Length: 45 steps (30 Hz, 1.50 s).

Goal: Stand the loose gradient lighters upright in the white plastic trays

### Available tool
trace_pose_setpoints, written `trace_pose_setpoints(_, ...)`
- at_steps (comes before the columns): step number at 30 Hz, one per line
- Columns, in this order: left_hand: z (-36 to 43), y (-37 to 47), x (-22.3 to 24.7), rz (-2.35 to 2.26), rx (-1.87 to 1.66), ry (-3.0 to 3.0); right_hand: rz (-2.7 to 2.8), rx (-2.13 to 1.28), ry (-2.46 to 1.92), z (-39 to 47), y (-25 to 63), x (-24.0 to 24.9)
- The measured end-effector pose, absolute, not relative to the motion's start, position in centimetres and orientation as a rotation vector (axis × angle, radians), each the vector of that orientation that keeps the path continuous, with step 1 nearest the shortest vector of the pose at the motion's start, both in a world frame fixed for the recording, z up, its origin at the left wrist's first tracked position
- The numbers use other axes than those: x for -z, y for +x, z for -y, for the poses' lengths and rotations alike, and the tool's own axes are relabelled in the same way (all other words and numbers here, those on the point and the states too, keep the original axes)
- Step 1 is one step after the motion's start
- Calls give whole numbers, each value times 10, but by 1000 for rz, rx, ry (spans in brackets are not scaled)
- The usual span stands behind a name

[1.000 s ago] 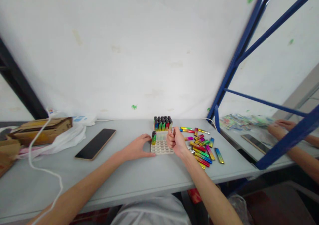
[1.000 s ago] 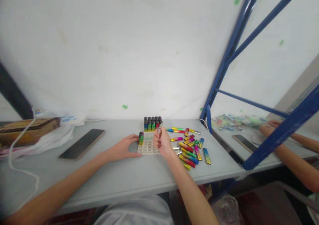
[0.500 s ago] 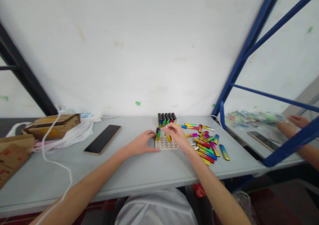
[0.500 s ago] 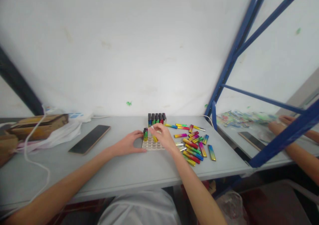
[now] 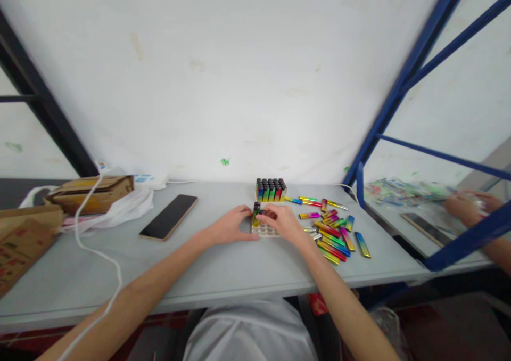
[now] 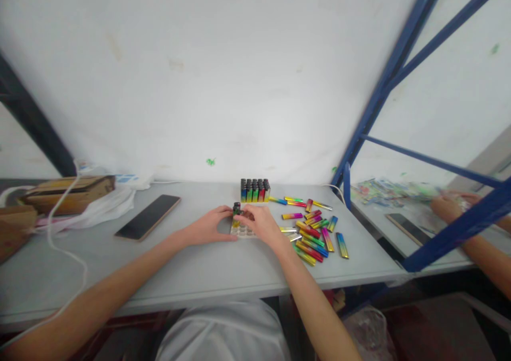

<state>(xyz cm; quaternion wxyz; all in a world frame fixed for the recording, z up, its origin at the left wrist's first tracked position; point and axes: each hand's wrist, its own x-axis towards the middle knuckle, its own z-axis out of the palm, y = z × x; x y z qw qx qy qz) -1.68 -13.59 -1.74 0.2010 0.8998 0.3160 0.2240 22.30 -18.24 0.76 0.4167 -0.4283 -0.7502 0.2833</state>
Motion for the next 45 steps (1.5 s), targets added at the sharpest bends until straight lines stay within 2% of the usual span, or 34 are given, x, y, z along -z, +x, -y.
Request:
trace_pose_setpoints(8,136,-17,19,-879,-636,2525,1910,-404,-1341,182,209,0)
trace_pose_setpoints(15,135,-18,18,-891,-616,2528,2032,-429,-1326,183,219,-4)
trace_pose_setpoints(20,134,-19,18,-907,-623,2520,1971,-356,-1331,171,255,-15)
trace_pose_setpoints(28,136,-17,15,-924,-594,2496,2006,-182,-1880,167,351,-24)
trace_pose_setpoints(36,136,-18,15,-918,-587,2510,2101,-449,-1780,168,374,-19)
trace_pose_setpoints(42,136,-19,14,-933,-561,2516,1939,-346,-1600,168,360,-24)
trace_pose_setpoints(45,137,-19,14,-932,-567,2513,1793,-435,-1460,171,351,-30)
